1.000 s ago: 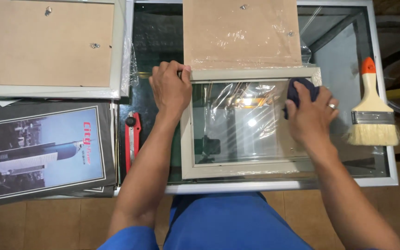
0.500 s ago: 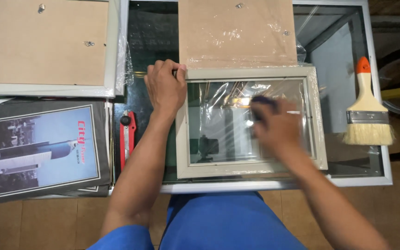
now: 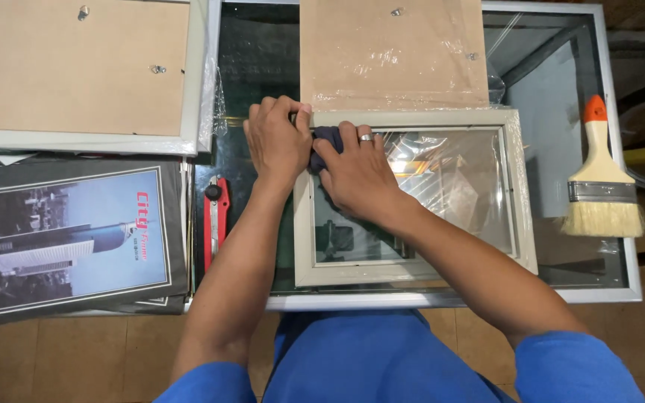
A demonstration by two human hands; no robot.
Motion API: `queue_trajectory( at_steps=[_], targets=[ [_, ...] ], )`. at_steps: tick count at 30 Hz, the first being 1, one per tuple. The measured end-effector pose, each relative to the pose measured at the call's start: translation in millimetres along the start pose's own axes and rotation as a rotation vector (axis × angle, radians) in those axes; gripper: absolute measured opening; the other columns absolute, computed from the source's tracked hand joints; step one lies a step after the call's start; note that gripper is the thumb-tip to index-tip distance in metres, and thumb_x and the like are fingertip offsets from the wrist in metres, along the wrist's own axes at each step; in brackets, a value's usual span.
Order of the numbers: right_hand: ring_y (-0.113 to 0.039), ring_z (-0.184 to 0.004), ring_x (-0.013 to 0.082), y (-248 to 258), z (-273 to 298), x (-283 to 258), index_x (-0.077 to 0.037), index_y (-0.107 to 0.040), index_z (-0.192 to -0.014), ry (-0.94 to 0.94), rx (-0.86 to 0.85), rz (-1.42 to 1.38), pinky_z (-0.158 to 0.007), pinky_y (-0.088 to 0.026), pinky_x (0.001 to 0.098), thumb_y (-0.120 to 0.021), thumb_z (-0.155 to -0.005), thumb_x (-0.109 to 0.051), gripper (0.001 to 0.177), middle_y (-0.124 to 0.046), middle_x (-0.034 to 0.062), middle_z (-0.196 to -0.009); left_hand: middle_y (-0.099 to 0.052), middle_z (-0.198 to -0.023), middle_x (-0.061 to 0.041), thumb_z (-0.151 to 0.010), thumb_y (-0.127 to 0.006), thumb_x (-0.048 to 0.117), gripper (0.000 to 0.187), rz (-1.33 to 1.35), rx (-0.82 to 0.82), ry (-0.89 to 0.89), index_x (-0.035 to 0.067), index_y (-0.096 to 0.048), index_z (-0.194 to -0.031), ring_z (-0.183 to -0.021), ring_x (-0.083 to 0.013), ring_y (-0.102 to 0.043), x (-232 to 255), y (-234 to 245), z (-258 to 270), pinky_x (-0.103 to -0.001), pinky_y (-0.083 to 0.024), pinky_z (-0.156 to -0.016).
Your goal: Wiping down the glass surface of a picture frame using a cloth.
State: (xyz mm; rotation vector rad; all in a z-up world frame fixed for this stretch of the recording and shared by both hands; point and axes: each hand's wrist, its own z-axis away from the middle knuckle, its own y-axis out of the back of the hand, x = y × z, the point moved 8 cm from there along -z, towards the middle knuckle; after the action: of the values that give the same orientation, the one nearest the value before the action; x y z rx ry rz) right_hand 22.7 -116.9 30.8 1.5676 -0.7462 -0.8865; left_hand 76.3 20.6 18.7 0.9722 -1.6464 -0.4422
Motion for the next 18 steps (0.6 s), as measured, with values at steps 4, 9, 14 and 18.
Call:
queue_trajectory(
  at_steps=[4,9,14,18],
  targets=[
    [-0.053,-0.112,0.0560,9.2,32.3,19.0,-0.024,-0.051,-0.137,0.016,-0.015,-0.042,-0.099,-0.035,0.0594,-0.059,-0.091,-0.034,0.048,-0.044,0.0191,-0.126,-0.061,-0.090,-0.001,-0.093,-0.073,0.036,0.016,0.002,0.009,0.000,0.022,-0.067,-0.087,-0.097,-0.0288,-0.060,3.0,0.2,-1.8,-0.043,-0.045,-0.084],
    [-0.047,-0.127,0.0616,19.7,120.6,162.6,-0.032,-0.055,-0.144,-0.600,-0.063,0.147,-0.099,-0.033,0.0706,-0.066,-0.093,-0.033,0.052,-0.051,0.0270,-0.138,-0.062,-0.091,0.000,-0.095,-0.071,0.034,0.015,0.012,0.006,0.015,0.022,-0.068,-0.088,-0.096,-0.0261,-0.061,1.2,0.6,1.6,-0.041,-0.044,-0.084],
    [-0.047,-0.112,0.0557,24.1,123.0,159.2,-0.020,-0.060,-0.136,-0.588,0.145,0.194,-0.088,-0.037,0.0639,-0.072,-0.092,-0.030,0.047,-0.046,0.0216,-0.121,-0.063,-0.091,-0.001,-0.095,-0.070,0.033,0.014,-0.005,0.004,0.008,0.021,-0.068,-0.089,-0.096,-0.0271,-0.061,7.3,4.5,3.3,-0.041,-0.044,-0.083],
    [-0.051,-0.118,0.0602,1.2,60.1,69.7,-0.022,-0.059,-0.137,-0.452,-0.009,0.020,-0.094,-0.036,0.0700,-0.069,-0.090,-0.034,0.050,-0.051,0.0287,-0.128,-0.062,-0.090,-0.001,-0.092,-0.072,0.036,0.015,-0.008,0.034,0.014,0.023,-0.068,-0.088,-0.096,-0.0282,-0.060,2.1,0.2,3.1,-0.043,-0.046,-0.083]
  ],
)
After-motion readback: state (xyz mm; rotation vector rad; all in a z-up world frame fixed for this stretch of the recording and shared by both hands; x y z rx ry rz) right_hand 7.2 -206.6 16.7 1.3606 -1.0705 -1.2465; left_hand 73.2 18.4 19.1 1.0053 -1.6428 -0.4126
